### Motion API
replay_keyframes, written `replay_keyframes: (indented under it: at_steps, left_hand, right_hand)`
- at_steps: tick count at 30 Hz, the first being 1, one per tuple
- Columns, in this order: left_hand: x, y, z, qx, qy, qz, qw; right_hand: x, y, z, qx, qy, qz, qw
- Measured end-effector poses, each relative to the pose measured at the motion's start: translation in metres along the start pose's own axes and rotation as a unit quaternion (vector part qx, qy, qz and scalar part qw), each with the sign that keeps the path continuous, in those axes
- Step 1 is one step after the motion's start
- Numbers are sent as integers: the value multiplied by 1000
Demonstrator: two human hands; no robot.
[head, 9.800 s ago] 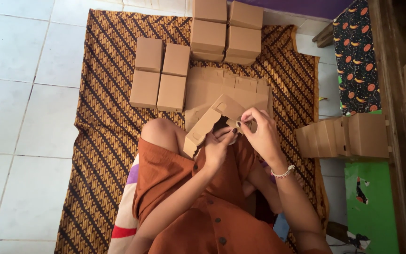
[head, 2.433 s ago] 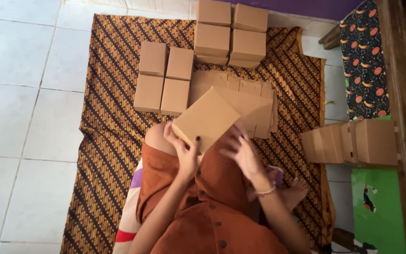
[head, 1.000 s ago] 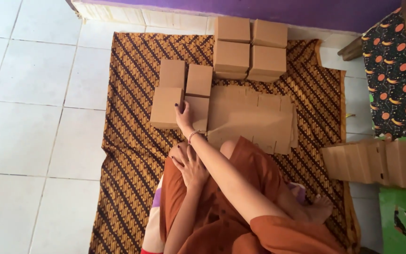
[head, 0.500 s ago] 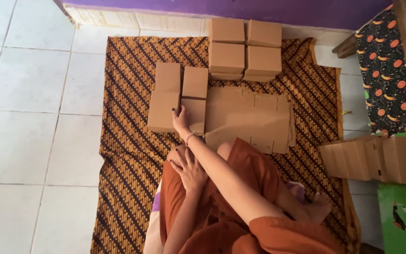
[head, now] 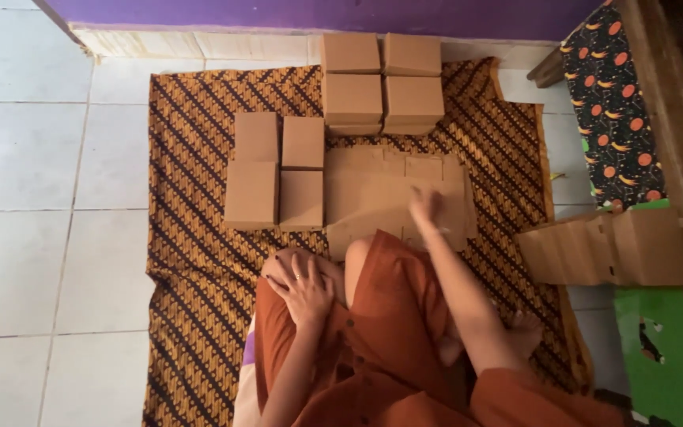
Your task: Folding flat cardboard templates into small boxes.
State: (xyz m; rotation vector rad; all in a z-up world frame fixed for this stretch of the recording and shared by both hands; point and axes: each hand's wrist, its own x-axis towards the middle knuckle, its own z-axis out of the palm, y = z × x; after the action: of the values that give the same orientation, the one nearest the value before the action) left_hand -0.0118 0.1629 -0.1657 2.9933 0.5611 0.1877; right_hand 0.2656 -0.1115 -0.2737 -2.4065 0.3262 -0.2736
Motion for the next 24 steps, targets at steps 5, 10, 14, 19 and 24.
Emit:
replay_keyframes:
  at_steps: [5, 10, 14, 19, 24]
  left_hand:
    - [-1, 1, 3, 7, 25, 1, 1000]
    - [-1, 4, -2, 21, 51, 0, 998]
    - [-2, 5, -7, 31, 69, 0, 997]
    - [-3, 8, -13, 31, 71, -4, 997]
    - [-3, 9, -12, 38, 70, -4, 997]
  right_hand:
    - [-17, 184, -69, -221, -42, 116, 967]
    - [-41, 163, -87, -103, -105, 228, 962]
    - [-50, 115, -92, -118, -95, 221, 963]
    - [-41, 136, -62, -105, -77, 245, 961]
    - [-36, 141, -60, -30, -61, 205, 976]
